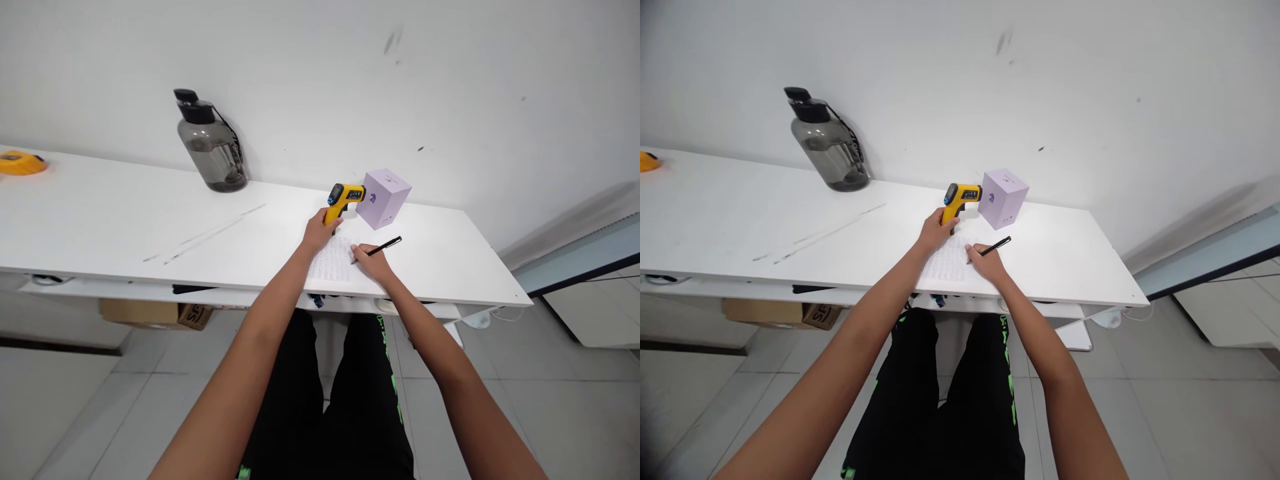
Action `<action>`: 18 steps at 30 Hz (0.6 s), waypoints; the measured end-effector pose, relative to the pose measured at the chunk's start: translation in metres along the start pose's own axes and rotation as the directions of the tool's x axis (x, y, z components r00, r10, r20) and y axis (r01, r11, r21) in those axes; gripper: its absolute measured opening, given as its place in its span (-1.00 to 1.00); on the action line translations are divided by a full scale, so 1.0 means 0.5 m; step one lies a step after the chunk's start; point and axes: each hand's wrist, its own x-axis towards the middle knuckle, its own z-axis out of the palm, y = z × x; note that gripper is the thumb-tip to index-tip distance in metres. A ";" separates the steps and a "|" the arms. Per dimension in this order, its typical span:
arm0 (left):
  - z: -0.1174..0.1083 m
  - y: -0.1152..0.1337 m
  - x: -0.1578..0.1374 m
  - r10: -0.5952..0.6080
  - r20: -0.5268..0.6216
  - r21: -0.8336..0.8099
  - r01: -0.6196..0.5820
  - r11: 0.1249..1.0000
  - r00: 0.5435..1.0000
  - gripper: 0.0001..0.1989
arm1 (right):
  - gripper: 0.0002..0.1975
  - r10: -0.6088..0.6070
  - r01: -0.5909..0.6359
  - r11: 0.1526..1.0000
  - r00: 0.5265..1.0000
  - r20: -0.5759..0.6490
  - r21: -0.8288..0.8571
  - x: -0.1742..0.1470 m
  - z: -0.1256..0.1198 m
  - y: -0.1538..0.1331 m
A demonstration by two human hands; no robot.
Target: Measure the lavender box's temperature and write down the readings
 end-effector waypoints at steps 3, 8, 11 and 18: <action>0.002 -0.009 0.004 0.009 -0.008 -0.042 -0.009 0.999 1.000 -0.66 | -0.60 -0.002 0.002 1.000 1.000 0.021 -0.014 -0.001 0.002 0.000; 0.010 -0.027 0.015 -0.028 -0.003 -0.158 0.027 0.987 1.000 -0.65 | -0.63 0.020 -0.020 0.999 1.000 -0.022 -0.027 -0.006 0.009 0.001; 0.013 -0.032 0.018 -0.032 0.008 -0.198 0.033 0.980 0.999 -0.61 | -0.64 0.032 -0.032 0.999 0.999 -0.022 -0.018 -0.007 0.013 0.000; 0.014 -0.033 0.021 -0.061 0.000 -0.206 0.059 0.977 0.998 -0.62 | -0.64 0.025 -0.025 0.999 0.999 0.027 0.020 -0.005 0.010 -0.001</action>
